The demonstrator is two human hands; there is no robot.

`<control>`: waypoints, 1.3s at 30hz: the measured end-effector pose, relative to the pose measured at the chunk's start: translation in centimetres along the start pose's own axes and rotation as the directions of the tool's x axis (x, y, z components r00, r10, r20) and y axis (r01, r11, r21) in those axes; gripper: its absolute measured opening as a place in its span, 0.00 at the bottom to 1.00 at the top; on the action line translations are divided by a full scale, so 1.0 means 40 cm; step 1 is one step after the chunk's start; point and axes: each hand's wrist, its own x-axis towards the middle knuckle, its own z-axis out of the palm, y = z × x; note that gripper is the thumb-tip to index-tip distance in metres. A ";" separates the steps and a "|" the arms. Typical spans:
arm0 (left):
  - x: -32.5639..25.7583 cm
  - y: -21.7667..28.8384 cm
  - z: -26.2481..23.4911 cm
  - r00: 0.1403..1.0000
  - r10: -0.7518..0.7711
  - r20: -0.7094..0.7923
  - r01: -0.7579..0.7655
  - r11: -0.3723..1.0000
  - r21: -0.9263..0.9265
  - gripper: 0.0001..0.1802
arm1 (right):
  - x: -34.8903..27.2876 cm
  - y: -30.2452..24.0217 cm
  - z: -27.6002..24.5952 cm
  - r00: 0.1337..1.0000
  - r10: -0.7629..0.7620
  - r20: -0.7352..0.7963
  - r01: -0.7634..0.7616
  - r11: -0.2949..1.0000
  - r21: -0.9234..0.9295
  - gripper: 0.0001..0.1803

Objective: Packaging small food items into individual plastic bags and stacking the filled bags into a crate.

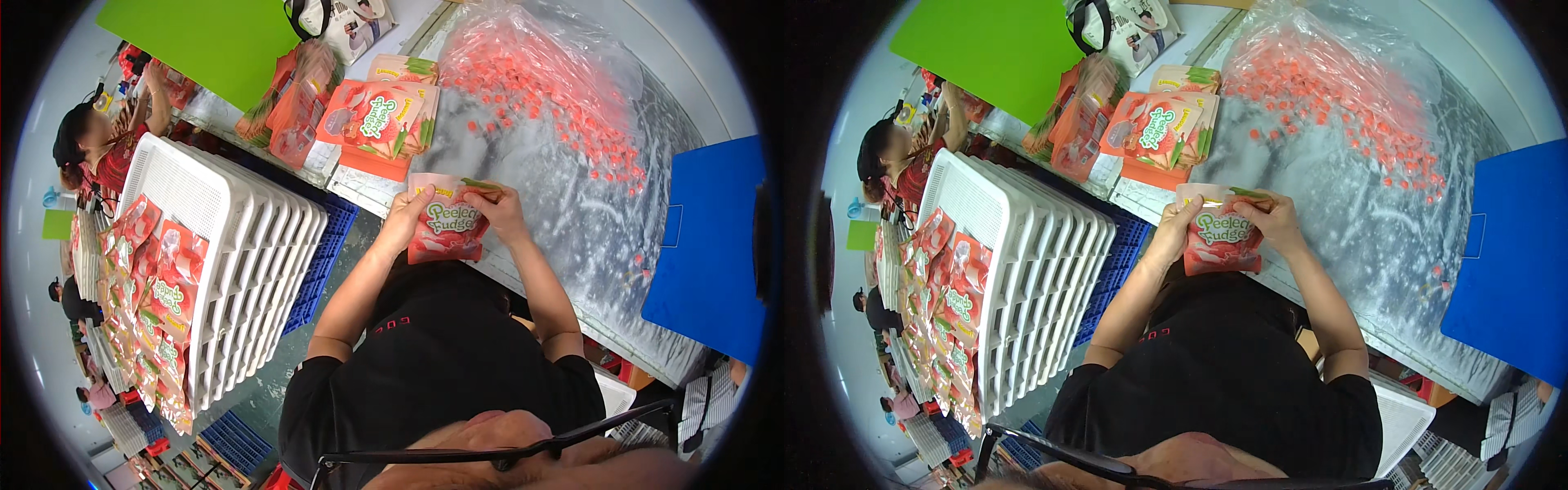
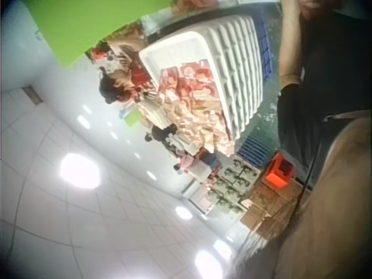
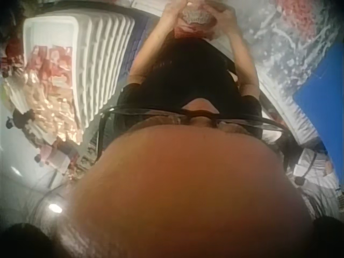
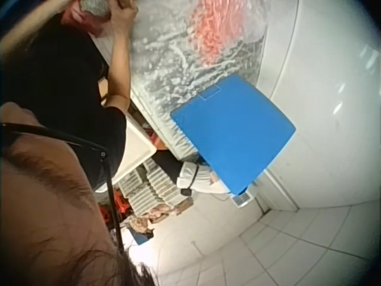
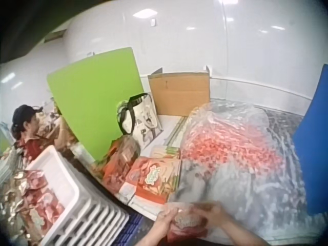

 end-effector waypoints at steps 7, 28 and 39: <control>0.022 -0.065 -0.023 0.993 -0.015 -0.119 0.014 1.000 -0.003 0.20 | 0.024 0.076 -0.012 0.984 0.136 -0.116 -0.154 0.973 -0.170 0.18; 0.066 -0.112 -0.091 0.987 -0.011 0.160 0.062 0.947 -0.316 0.32 | 0.012 0.218 0.074 0.799 -0.563 -0.214 0.081 0.452 -0.888 0.39; -0.070 0.030 -0.024 0.946 0.272 -0.174 -0.278 0.961 -0.012 0.21 | 0.118 0.058 0.107 0.991 -0.128 -0.050 0.124 0.990 -0.067 0.16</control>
